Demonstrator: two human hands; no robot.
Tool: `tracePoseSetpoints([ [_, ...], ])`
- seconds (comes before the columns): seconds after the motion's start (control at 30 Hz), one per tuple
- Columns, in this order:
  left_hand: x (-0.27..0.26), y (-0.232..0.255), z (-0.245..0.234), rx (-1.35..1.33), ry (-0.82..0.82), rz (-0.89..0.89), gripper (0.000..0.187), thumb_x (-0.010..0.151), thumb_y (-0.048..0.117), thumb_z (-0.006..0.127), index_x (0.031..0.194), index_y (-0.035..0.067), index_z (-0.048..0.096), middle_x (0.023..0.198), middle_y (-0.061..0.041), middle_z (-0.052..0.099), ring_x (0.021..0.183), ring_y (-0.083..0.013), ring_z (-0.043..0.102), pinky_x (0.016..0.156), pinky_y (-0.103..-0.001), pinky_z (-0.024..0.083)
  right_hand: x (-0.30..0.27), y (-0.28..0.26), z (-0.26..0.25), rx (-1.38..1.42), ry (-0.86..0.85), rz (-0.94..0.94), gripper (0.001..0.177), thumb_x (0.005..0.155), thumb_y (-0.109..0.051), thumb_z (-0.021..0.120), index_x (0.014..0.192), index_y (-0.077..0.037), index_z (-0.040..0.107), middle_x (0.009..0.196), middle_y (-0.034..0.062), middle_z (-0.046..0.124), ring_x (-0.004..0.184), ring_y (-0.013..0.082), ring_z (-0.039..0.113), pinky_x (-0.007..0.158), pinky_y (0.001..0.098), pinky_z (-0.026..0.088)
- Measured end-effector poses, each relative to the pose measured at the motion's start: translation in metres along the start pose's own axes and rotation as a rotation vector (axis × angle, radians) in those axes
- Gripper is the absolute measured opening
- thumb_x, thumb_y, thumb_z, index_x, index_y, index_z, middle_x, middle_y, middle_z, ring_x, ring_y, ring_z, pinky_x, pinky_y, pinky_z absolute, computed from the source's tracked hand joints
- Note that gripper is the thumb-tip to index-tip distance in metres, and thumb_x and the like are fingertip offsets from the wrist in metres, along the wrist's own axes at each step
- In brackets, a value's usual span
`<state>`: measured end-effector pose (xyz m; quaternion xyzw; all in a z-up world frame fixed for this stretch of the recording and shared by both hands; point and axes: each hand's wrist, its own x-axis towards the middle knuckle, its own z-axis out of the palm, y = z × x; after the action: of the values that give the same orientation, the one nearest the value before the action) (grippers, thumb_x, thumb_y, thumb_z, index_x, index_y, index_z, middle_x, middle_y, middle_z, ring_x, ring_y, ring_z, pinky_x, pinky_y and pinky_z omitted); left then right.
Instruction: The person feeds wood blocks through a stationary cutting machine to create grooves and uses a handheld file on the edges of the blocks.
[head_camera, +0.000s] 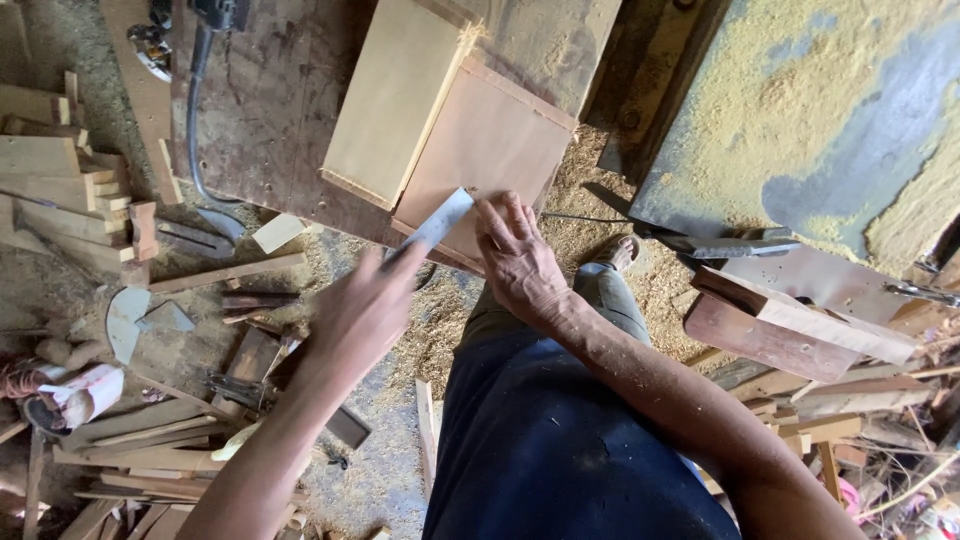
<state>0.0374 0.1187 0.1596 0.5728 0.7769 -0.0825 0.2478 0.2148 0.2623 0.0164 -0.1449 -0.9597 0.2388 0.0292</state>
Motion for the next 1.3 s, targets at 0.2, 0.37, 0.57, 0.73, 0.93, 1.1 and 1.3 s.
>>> tracePoseSetpoints([
  [0.2,0.025,0.01,0.027,-0.288,0.091,-0.067,0.042,0.106,0.015,0.052,0.146,0.025,0.054,0.082,-0.009,0.057,0.043,-0.0126,0.056,0.039,-0.03,0.05,0.0,0.006,0.013,0.038,0.057,0.022,0.048,0.09,-0.02,0.071,0.132,0.002,0.062,0.144,0.0263,0.046,0.141,0.0577,0.038,0.104,0.0647,0.047],
  [0.37,0.049,0.013,0.043,-0.22,0.081,-0.107,0.044,0.105,0.024,0.053,0.149,0.027,0.055,0.081,-0.012,0.059,0.047,-0.0203,0.062,0.043,-0.038,0.05,0.004,-0.001,-0.003,-0.081,0.111,0.0,0.051,0.084,-0.026,0.076,0.128,-0.003,0.065,0.141,0.0198,0.051,0.14,0.0488,0.045,0.106,0.0572,0.051],
  [0.57,0.054,0.014,0.034,-0.23,0.094,-0.106,0.046,0.106,0.019,0.051,0.152,0.025,0.052,0.078,-0.009,0.059,0.045,-0.0154,0.058,0.041,-0.031,0.05,0.007,-0.007,-0.021,-0.01,0.13,0.008,0.041,0.081,-0.022,0.074,0.118,-0.004,0.071,0.137,0.0185,0.055,0.138,0.0478,0.048,0.108,0.0572,0.049],
  [0.73,0.046,0.018,0.031,-0.175,0.092,-0.109,0.046,0.104,0.024,0.054,0.15,0.027,0.052,0.076,-0.009,0.058,0.043,-0.0186,0.058,0.038,-0.034,0.048,0.006,0.001,-0.001,-0.001,0.127,0.014,0.041,0.081,-0.023,0.073,0.118,-0.005,0.069,0.139,0.018,0.053,0.141,0.0473,0.045,0.111,0.0567,0.046],
  [0.93,0.063,0.033,0.014,-0.184,0.09,-0.137,0.052,0.105,0.022,0.053,0.155,0.031,0.045,0.077,-0.007,0.061,0.042,-0.0149,0.057,0.038,-0.031,0.048,0.0,-0.001,0.006,0.004,0.106,0.024,0.045,0.082,-0.022,0.073,0.122,-0.006,0.066,0.141,0.0169,0.051,0.145,0.0463,0.042,0.114,0.0539,0.042],
  [1.1,0.05,0.021,0.027,-0.162,0.016,-0.182,0.041,0.105,0.024,0.052,0.146,0.028,0.057,0.078,-0.011,0.065,0.045,-0.0171,0.06,0.044,-0.034,0.054,0.001,0.004,0.012,0.037,0.096,0.037,0.047,0.08,-0.025,0.077,0.122,-0.007,0.066,0.142,0.0165,0.05,0.144,0.0473,0.041,0.115,0.0547,0.041],
  [1.3,0.05,0.027,0.016,-0.214,0.09,-0.163,0.044,0.105,0.021,0.053,0.147,0.032,0.056,0.081,-0.012,0.067,0.046,-0.0199,0.062,0.045,-0.034,0.055,0.006,0.005,0.004,0.037,0.133,0.018,0.047,0.077,-0.024,0.079,0.119,-0.006,0.066,0.141,0.0155,0.051,0.144,0.0466,0.042,0.113,0.0533,0.043],
])
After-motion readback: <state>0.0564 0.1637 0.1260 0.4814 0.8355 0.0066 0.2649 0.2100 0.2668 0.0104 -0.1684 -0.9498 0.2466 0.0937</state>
